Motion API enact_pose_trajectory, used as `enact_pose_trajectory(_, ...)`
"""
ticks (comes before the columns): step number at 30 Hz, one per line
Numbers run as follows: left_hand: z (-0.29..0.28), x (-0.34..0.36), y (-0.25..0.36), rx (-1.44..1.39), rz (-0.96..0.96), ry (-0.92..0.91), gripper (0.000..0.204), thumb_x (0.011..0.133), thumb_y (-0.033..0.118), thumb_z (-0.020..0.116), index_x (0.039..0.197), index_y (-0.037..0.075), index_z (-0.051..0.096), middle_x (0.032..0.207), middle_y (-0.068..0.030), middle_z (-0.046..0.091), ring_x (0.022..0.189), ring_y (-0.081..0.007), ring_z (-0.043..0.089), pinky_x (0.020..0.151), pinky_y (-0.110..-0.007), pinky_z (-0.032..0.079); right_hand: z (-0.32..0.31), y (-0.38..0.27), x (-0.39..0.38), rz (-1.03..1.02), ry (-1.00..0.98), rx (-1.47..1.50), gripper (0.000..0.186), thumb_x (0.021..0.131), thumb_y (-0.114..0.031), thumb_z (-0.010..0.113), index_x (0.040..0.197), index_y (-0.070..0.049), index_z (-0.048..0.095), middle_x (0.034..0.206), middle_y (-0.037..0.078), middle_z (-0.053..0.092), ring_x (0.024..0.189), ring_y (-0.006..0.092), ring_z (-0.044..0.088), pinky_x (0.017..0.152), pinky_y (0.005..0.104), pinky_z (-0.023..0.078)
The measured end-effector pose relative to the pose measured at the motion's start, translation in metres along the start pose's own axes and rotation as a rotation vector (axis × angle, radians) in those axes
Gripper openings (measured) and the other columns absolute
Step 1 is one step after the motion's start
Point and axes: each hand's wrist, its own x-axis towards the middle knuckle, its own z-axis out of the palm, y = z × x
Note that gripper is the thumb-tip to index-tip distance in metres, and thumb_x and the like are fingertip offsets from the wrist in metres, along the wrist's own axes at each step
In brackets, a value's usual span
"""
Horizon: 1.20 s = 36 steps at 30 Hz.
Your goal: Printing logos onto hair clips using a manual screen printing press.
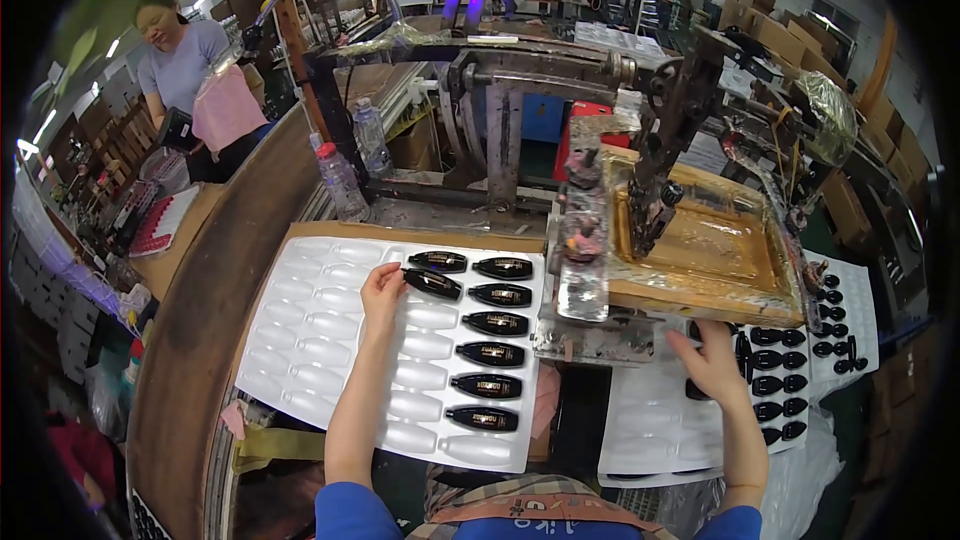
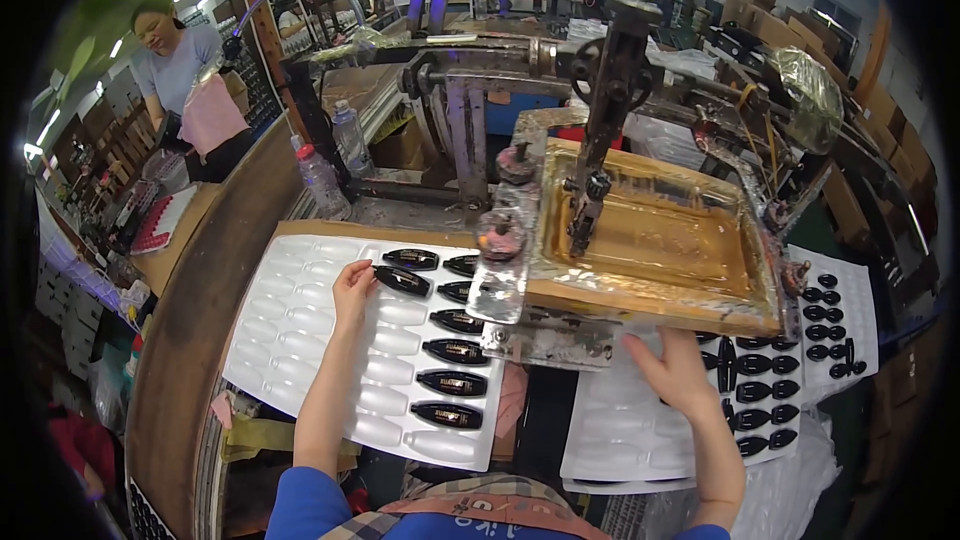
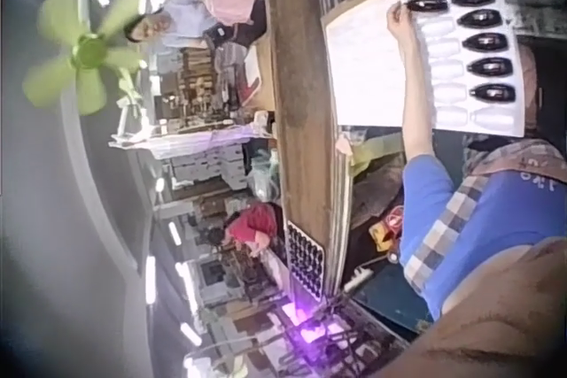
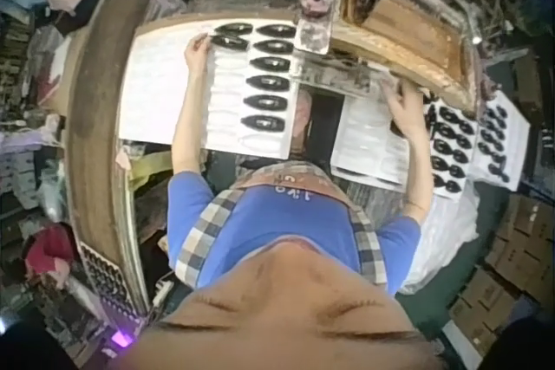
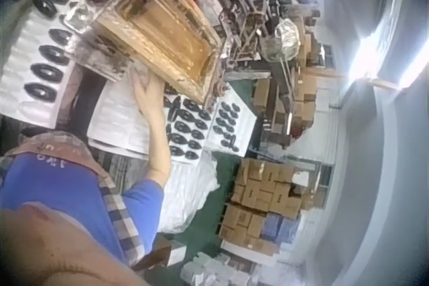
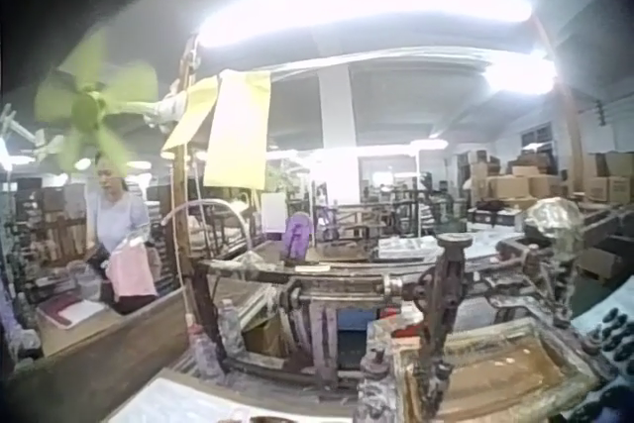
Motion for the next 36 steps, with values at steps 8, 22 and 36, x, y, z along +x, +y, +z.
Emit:
enact_pose_trajectory(8,0.003,-0.011,-0.007,0.526,0.254,0.116,0.013,0.079,0.005,0.056,0.089,-0.002,0.06,0.086,-0.0098,0.06,0.076,-0.0181,0.057,0.071,-0.026,0.045,-0.03,0.036,-0.084,0.248,-0.367,-0.457,0.031,0.067,-0.017,0.066,0.093,-0.003,0.06,0.092,0.015,0.058,0.078,0.0311,0.055,0.071,0.0385,0.045)
enact_pose_trajectory(22,0.109,-0.053,0.083,0.727,0.593,-0.2,0.021,0.076,0.002,0.05,0.097,-0.002,0.054,0.095,-0.0172,0.057,0.089,-0.0294,0.054,0.081,-0.033,0.041,-0.049,0.037,-0.072,0.471,0.189,0.241,0.05,0.073,-0.004,0.06,0.118,-0.001,0.038,0.104,0.009,0.052,0.068,0.0092,0.05,0.055,0.0195,0.04)
enact_pose_trajectory(36,0.162,-0.022,0.12,0.012,0.234,-0.579,0.016,0.08,0.004,0.055,0.095,-0.001,0.057,0.09,-0.0062,0.059,0.086,-0.0136,0.054,0.075,-0.025,0.044,0.043,-0.022,0.044,0.201,-0.223,0.257,0.049,0.071,-0.032,0.068,0.107,-0.002,0.053,0.107,0.013,0.055,0.101,0.022,0.05,0.089,0.0324,0.036)
